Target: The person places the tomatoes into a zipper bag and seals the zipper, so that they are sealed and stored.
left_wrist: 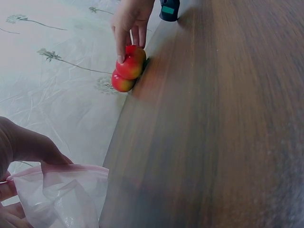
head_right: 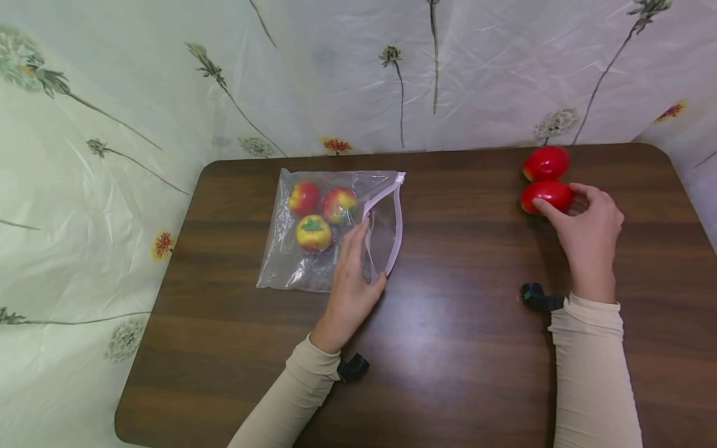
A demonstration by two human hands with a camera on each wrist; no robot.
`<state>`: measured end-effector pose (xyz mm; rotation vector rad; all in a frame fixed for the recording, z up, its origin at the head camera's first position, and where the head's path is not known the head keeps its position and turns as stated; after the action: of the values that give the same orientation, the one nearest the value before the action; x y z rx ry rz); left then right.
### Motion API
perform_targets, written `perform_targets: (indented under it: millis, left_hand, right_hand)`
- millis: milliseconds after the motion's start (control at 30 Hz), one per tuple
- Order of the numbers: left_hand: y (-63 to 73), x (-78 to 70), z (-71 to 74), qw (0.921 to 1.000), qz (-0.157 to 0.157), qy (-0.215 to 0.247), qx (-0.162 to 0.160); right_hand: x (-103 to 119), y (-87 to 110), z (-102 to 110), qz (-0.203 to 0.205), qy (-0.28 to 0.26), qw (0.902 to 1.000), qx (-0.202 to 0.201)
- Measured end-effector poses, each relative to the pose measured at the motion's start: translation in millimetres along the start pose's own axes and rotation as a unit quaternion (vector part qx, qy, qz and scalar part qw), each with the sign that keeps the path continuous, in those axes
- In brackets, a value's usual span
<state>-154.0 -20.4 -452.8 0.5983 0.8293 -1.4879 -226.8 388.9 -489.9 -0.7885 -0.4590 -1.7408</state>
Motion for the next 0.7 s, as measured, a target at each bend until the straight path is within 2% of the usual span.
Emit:
perform_targets:
  millis: [300,700]
  left_hand:
    - [0.2,-0.7,0.5,1.0,-0.002,0.001,-0.001]
    - [0.2,-0.3,0.5,1.0,0.0,-0.001,0.002]
  right_hand:
    - [3,0.4,-4,0.015,-0.014,0.9997,0.011]
    - [24,2.8,-20,0.068,-0.035,0.9954,0.057]
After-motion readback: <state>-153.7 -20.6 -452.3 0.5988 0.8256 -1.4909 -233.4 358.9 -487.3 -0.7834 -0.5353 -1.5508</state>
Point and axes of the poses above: each hand's wrist, its own y-axis away from the middle knuckle, its own z-axis out of the back of the hand, x = y × z, the point moved 9 cm from there along -y, towards the middle knuckle, and after that the axes turned 13 degrees about z, right-handed, at the moved point
